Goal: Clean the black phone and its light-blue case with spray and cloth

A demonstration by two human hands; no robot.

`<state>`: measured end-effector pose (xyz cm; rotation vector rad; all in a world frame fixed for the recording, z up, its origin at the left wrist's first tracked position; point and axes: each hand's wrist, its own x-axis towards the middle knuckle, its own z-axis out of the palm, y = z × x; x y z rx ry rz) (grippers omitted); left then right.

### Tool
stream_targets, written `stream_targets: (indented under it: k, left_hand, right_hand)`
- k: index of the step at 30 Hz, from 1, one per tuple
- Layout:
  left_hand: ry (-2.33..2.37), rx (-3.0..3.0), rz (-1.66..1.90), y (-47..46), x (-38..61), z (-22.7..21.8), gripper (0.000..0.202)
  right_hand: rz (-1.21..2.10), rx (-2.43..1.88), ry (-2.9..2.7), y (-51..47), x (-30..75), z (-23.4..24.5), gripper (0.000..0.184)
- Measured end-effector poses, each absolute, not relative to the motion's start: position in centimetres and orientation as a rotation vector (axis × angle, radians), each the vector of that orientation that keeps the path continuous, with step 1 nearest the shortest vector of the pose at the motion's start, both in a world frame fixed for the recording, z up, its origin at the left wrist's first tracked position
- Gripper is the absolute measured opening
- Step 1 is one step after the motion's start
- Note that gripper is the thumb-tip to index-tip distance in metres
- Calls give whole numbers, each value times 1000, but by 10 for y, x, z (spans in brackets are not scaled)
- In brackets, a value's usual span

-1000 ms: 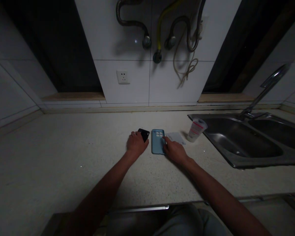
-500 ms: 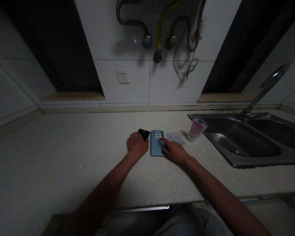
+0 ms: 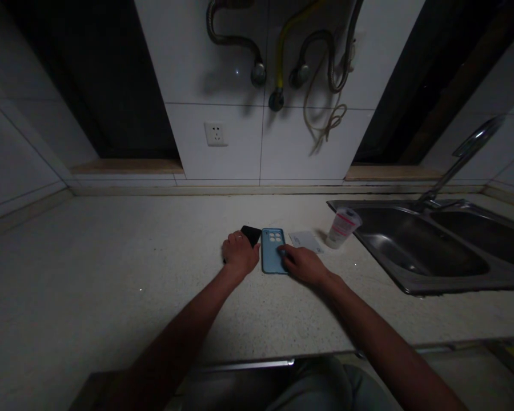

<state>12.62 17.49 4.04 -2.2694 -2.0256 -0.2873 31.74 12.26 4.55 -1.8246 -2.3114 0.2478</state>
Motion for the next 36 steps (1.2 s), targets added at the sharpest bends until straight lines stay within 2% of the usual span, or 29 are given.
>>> stream_targets:
  k: [8,13,19,24,27,32,36]
  left_hand:
    - [-2081,-2291,-208,177,119,49,73]
    - [-2186,-2331,-249,181,108,58,66]
    - [-2225,-2326,-255,184,101,66,60]
    - [-2164,-2361,-309,183,102,71,49]
    - [-2110,-2372,-378,181,106,73,44]
    - [-1933,-2496,-563,180,112,66,45]
    - [-1783,-2567,-717,181,116,59,44]
  right_hand:
    - [320,-1791,-2265,121,318,49,41]
    - [256,-1635,-2031,123,326,52,41]
    - [-308,-1371,-1223,119,357,69,37]
    - [-576,-1237,-817,118,398,77,49]
    - [-453,-1325,-789,122,416,74,60]
    - [66,-1521,-1076,133,424,61,70]
    - [51,-1597,-1151,134,425,54,68]
